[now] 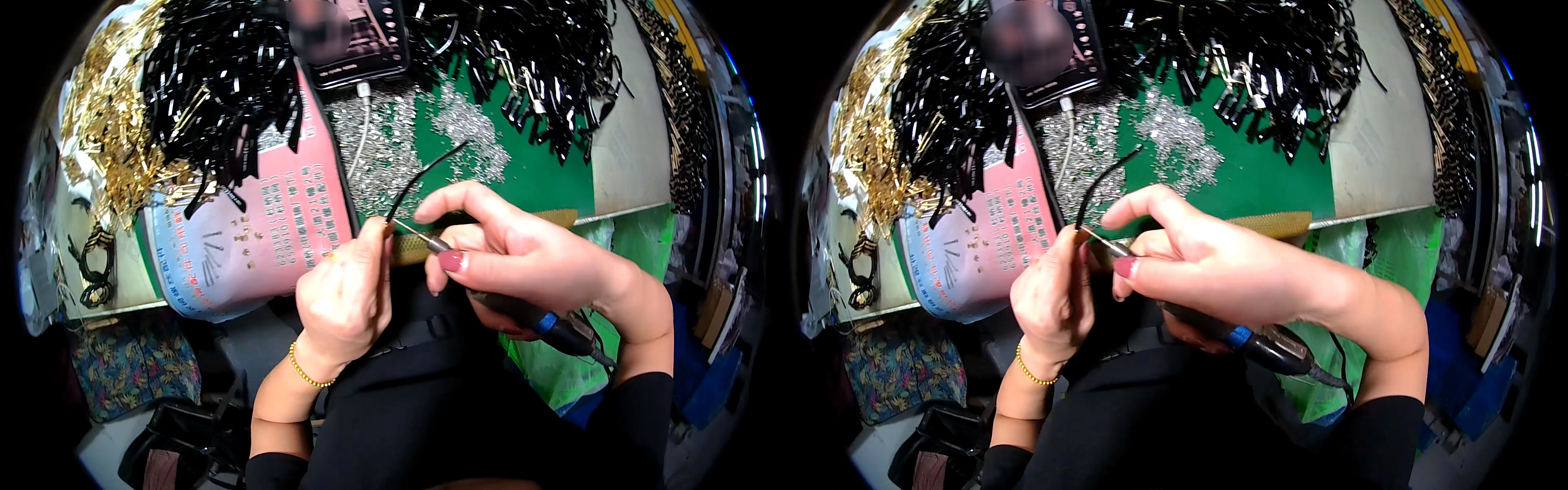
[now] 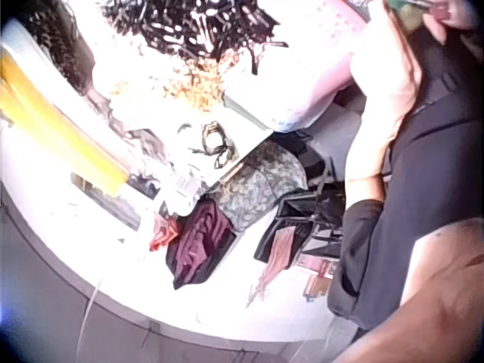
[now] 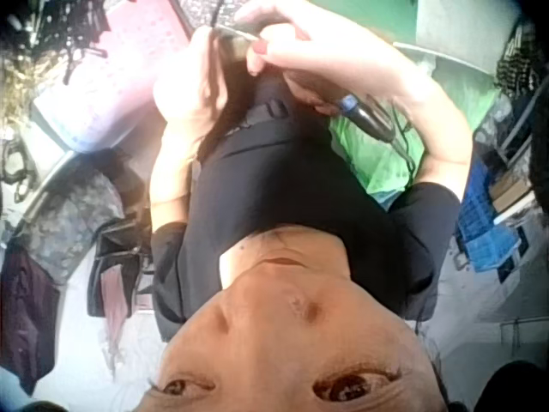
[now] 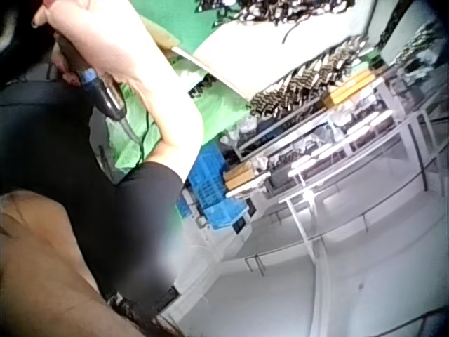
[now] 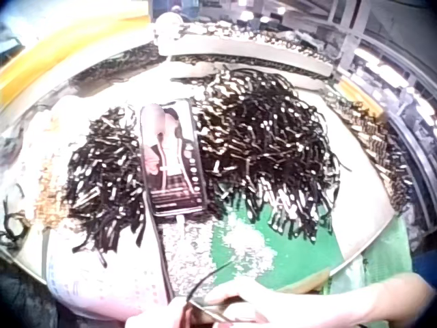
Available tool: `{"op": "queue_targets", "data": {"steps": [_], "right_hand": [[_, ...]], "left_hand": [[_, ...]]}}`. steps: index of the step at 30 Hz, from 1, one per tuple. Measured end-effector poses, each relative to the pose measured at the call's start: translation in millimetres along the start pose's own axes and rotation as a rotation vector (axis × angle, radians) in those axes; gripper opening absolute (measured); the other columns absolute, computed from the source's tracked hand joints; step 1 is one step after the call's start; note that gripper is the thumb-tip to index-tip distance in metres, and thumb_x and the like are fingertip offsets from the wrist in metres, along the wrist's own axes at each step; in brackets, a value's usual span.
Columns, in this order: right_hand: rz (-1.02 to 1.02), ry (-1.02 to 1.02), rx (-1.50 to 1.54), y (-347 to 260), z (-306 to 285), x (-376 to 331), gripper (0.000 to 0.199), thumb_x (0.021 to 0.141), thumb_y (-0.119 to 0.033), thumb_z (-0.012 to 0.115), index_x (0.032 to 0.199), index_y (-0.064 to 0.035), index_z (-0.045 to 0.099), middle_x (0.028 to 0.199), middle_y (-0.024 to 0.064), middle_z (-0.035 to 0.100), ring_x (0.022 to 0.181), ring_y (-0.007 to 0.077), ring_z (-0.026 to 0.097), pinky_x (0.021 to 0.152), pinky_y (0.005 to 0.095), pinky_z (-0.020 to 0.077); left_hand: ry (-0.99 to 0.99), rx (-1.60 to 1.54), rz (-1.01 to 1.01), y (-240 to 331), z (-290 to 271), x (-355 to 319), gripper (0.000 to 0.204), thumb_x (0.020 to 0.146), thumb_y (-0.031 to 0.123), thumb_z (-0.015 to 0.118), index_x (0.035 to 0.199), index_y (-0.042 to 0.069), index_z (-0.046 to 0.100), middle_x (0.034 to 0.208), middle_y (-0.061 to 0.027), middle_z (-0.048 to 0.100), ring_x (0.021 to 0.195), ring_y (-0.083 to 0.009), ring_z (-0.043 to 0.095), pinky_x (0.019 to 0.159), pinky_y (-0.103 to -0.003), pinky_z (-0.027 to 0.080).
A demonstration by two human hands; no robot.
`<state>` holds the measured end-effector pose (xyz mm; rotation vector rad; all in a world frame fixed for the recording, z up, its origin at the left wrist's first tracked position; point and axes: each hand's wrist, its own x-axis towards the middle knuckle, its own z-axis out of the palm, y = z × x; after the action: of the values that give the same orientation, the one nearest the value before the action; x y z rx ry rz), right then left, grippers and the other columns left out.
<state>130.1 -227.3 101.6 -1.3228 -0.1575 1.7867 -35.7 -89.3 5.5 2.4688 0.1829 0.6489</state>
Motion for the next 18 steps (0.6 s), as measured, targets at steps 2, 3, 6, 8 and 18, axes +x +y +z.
{"op": "queue_targets", "data": {"steps": [2,3,6,8,18], "right_hand": [[-0.009,0.068,-0.227,3,4,3,0.046,0.102,-0.015,0.052,0.139,-0.0022,0.027,0.095,0.0106,0.059,0.056,0.0149,0.06,0.047,0.0284,0.0455],[-0.255,0.131,-0.563,16,7,4,0.045,0.1,-0.014,0.054,0.137,-0.002,0.031,0.098,0.0147,0.06,0.063,0.0248,0.062,0.054,0.0351,0.0489],[-0.526,0.32,-1.121,12,21,10,0.044,0.096,-0.014,0.06,0.134,-0.0017,0.041,0.103,0.0201,0.062,0.078,0.0392,0.065,0.066,0.0434,0.0536],[-0.583,0.329,-1.267,-7,24,23,0.044,0.095,-0.017,0.064,0.133,-0.0025,0.048,0.104,0.0183,0.062,0.083,0.0362,0.065,0.068,0.0394,0.0545],[-0.991,0.604,-1.993,-69,45,129,0.017,0.069,-0.005,0.068,0.083,0.0039,0.066,0.083,0.0165,0.063,0.067,0.023,0.069,0.053,0.031,0.054]], "left_hand": [[0.042,-0.013,0.029,-2,1,-1,0.032,0.085,-0.003,0.07,0.116,-0.009,0.064,0.084,-0.0138,0.07,0.065,-0.0233,0.067,0.057,-0.032,0.052],[-0.035,0.003,-0.001,0,-6,3,0.032,0.086,-0.002,0.07,0.117,-0.008,0.064,0.083,-0.014,0.07,0.066,-0.0238,0.068,0.058,-0.032,0.052],[-0.016,-0.109,-0.157,-5,-32,0,0.033,0.089,-0.006,0.064,0.122,-0.006,0.063,0.084,-0.0136,0.07,0.067,-0.0216,0.068,0.061,-0.029,0.053],[0.175,-0.405,-0.467,-16,-46,-11,0.039,0.098,-0.005,0.053,0.137,-0.006,0.051,0.088,-0.0115,0.072,0.069,-0.0148,0.067,0.063,-0.027,0.055],[0.544,-0.028,-0.621,-91,-99,-6,0.018,0.097,0.003,0.062,0.113,-0.001,0.068,0.092,-0.0012,0.053,0.07,-0.0076,0.043,0.06,-0.023,0.037]]}}
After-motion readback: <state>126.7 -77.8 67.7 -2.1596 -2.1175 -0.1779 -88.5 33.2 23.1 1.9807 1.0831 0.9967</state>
